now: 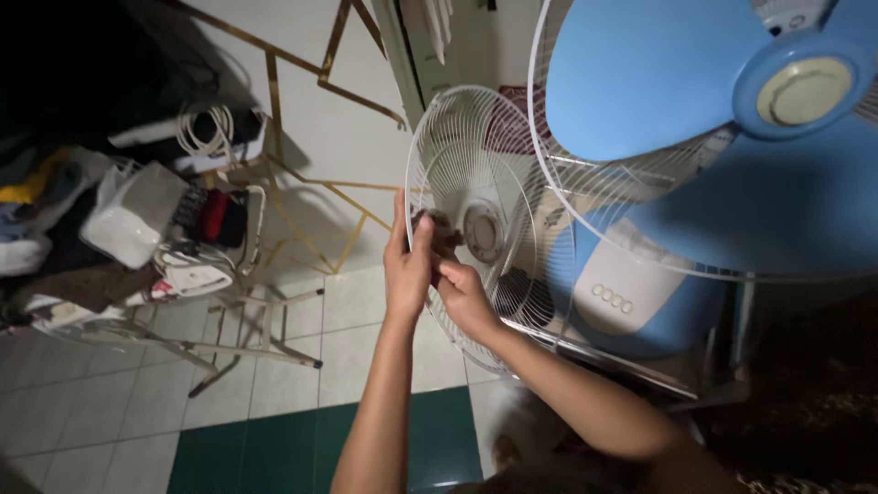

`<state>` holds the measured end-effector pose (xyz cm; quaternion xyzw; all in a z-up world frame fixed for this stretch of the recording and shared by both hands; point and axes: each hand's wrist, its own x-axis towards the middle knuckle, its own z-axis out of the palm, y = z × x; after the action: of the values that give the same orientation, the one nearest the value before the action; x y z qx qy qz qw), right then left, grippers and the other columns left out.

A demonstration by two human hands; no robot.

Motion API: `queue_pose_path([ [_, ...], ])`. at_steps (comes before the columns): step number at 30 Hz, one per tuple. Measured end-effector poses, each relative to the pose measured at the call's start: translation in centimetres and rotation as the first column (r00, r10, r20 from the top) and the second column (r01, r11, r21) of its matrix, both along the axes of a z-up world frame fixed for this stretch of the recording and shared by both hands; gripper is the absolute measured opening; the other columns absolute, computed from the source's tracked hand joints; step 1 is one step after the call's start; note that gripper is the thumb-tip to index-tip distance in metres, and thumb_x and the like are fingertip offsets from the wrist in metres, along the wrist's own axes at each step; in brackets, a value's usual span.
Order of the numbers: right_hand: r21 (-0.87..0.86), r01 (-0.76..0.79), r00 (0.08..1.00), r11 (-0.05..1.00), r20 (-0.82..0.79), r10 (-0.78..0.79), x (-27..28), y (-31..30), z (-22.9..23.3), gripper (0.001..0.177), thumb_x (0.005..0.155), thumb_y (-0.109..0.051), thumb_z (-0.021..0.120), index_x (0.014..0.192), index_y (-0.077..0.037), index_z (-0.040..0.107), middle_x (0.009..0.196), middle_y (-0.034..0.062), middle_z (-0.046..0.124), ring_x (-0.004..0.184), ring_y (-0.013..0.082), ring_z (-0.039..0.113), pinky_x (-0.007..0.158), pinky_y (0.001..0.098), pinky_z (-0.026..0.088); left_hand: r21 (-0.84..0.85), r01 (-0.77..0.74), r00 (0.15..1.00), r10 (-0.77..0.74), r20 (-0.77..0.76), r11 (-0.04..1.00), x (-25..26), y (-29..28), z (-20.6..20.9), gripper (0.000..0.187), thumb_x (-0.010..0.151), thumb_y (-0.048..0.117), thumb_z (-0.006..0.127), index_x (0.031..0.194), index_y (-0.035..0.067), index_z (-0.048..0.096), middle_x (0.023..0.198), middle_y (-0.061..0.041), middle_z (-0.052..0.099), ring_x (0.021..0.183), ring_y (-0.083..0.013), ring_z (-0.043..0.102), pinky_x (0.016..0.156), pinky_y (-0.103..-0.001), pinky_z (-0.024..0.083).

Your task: The person attaches the fan blades to the motor hub, secures them with a nut, and then wipes the front metal grille with a cloth. The person handles the fan blades, the central nut, and the front grille.

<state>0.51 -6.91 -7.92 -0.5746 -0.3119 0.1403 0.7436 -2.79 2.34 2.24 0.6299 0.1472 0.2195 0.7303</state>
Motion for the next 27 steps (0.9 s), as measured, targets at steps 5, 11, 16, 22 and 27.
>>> queue_pose_path([
  [5, -0.133, -0.05, 0.996, 0.99, -0.079, 0.04, -0.9, -3.4, -2.8, 0.028, 0.101, -0.004, 0.062, 0.128, -0.002, 0.069, 0.121, 0.0102, 0.075, 0.111, 0.015, 0.066, 0.1, 0.0306, 0.051, 0.095, -0.048, 0.993, 0.038, 0.112, 0.994, 0.8, -0.6, 0.9, 0.067, 0.099, 0.012, 0.063, 0.161, 0.007, 0.037, 0.15, -0.025, 0.052, 0.126, -0.0301, 0.057, 0.106, -0.04, 0.044],
  [11, -0.3, -0.07, 0.958, 0.951, 0.244, 0.148, -1.1, -9.5, -6.0, 0.036, 0.093, 0.0, 0.062, 0.128, -0.006, 0.07, 0.127, 0.0138, 0.073, 0.124, 0.0252, 0.067, 0.121, 0.0381, 0.03, 0.313, -0.139, 0.958, 0.047, 0.284, 0.94, 2.8, 0.1, -0.4, 0.058, 0.103, 0.009, 0.06, 0.156, -0.001, 0.04, 0.164, -0.019, 0.042, 0.152, -0.024, 0.041, 0.122, -0.035, 0.032],
  [16, -0.374, -0.095, 0.974, 0.923, 0.156, 0.163, -0.7, -13.9, -12.1, 0.029, 0.091, 0.004, 0.063, 0.115, -0.006, 0.078, 0.121, 0.013, 0.077, 0.122, 0.0236, 0.067, 0.11, 0.0356, 0.044, 0.291, -0.131, 0.964, 0.053, 0.261, 0.948, 3.6, 0.2, -0.7, 0.059, 0.102, 0.011, 0.058, 0.157, 0.001, 0.039, 0.164, -0.016, 0.043, 0.15, -0.0238, 0.043, 0.121, -0.035, 0.034],
  [22, -0.515, -0.129, 0.988, 0.848, -0.137, 0.068, 1.6, -19.9, -18.4, 0.018, 0.097, -0.002, 0.064, 0.104, 0.001, 0.081, 0.104, 0.0156, 0.08, 0.097, 0.0239, 0.072, 0.088, 0.0316, 0.056, 0.358, -0.147, 0.958, 0.043, 0.283, 0.922, 3.9, 0.5, -1.0, 0.058, 0.107, 0.014, 0.059, 0.159, 0.003, 0.037, 0.165, -0.017, 0.042, 0.156, -0.0262, 0.037, 0.126, -0.036, 0.03],
  [27, -0.311, -0.324, 0.858, 0.894, -0.495, 0.138, 2.8, -20.6, -15.2, 0.03, 0.098, -0.02, 0.063, 0.119, -0.001, 0.075, 0.118, 0.0138, 0.076, 0.106, 0.0207, 0.072, 0.093, 0.033, 0.056, 0.385, -0.136, 0.943, 0.0, 0.334, 0.913, 3.9, 0.4, -1.3, 0.058, 0.109, 0.013, 0.058, 0.162, 0.005, 0.036, 0.169, -0.015, 0.04, 0.16, -0.0269, 0.036, 0.131, -0.037, 0.028],
])
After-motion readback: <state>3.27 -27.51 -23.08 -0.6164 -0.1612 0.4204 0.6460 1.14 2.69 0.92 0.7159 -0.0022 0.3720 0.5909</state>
